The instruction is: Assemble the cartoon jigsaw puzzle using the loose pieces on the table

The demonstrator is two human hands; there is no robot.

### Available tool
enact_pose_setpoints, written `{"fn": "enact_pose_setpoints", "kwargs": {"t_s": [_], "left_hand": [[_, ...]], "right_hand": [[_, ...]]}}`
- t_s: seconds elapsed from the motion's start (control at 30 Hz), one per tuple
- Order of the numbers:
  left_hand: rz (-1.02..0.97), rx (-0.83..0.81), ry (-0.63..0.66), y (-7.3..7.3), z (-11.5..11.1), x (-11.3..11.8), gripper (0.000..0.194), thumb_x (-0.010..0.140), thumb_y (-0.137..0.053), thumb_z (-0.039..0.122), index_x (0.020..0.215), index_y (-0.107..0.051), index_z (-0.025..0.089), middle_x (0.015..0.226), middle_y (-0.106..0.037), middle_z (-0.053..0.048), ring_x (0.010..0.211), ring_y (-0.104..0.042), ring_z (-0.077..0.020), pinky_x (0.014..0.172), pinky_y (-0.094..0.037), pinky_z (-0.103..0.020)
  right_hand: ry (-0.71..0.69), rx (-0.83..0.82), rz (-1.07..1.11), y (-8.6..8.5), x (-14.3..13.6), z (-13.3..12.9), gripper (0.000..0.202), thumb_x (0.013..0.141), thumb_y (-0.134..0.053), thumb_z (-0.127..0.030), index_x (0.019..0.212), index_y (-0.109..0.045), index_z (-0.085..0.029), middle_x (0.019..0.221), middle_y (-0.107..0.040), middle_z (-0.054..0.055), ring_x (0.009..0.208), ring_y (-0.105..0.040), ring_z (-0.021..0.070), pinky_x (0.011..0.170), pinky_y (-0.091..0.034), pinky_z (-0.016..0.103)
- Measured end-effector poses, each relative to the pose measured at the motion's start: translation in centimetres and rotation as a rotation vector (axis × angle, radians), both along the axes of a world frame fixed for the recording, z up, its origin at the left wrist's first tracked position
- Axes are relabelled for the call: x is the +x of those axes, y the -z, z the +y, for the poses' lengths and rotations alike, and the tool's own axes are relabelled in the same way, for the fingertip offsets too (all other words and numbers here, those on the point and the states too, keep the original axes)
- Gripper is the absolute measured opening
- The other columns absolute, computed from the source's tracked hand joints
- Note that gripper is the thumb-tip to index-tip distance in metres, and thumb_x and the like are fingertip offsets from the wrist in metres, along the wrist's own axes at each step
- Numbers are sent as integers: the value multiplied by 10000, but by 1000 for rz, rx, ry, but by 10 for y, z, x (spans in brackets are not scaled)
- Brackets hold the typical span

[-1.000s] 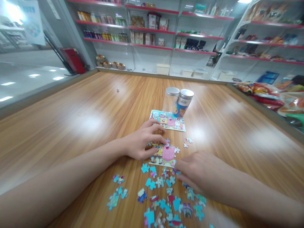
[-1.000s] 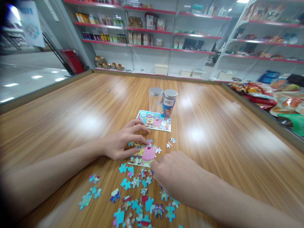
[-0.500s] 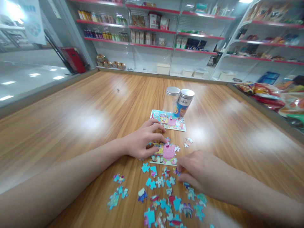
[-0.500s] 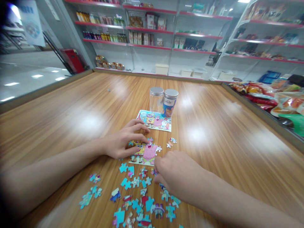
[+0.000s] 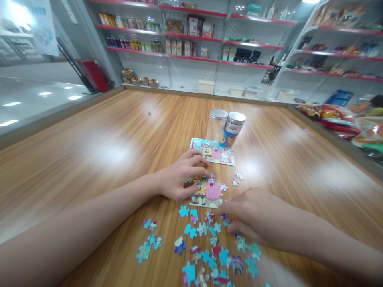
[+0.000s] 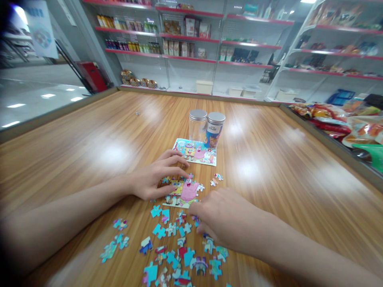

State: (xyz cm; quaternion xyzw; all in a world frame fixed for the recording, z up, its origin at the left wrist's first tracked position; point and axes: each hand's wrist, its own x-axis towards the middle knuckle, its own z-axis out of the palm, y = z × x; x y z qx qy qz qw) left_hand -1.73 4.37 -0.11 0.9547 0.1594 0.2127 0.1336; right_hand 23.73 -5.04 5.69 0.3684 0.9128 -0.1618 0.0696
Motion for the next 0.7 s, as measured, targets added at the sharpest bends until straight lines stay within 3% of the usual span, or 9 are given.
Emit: {"fn": "enact_pose_setpoints", "kwargs": {"t_s": [0.17,0.4,0.6,0.7], "left_hand": [[40,-3,-18,1,-1,1,497,810,-631,288,1301,-611,212,1282,-576,-123,1285,-430,-347,1175,-307,-567],[69,-3,-26,2,-1,0,491,821,-649,322,1301,-613,225,1318,-550,-120,1332,-398,-360,1186,-292,-575],[84,-1,-28,0,-1,1,482,843,-645,357,1306,-612,228,1347,-528,-126,1348,-386,-368,1181,-291,-591],[73,2,-24,-1,-1,1,477,835,-649,343,1297,-615,230,1337,-534,-122,1343,-385,-368,1180,-297,-588]], "right_hand": [[19,26,31,14,-1,1,110,781,-721,-117,841,-650,-177,706,-694,2,609,-615,141,543,-280,241],[53,-29,41,26,-4,4,138,803,-722,-127,902,-649,-190,713,-717,-10,632,-654,163,552,-298,249],[54,-17,89,20,-3,9,97,903,-664,-259,833,-676,-193,727,-729,25,636,-649,165,580,-332,259],[13,46,131,12,5,14,141,948,-584,-220,856,-688,-195,704,-713,26,598,-616,140,575,-320,258]]}}
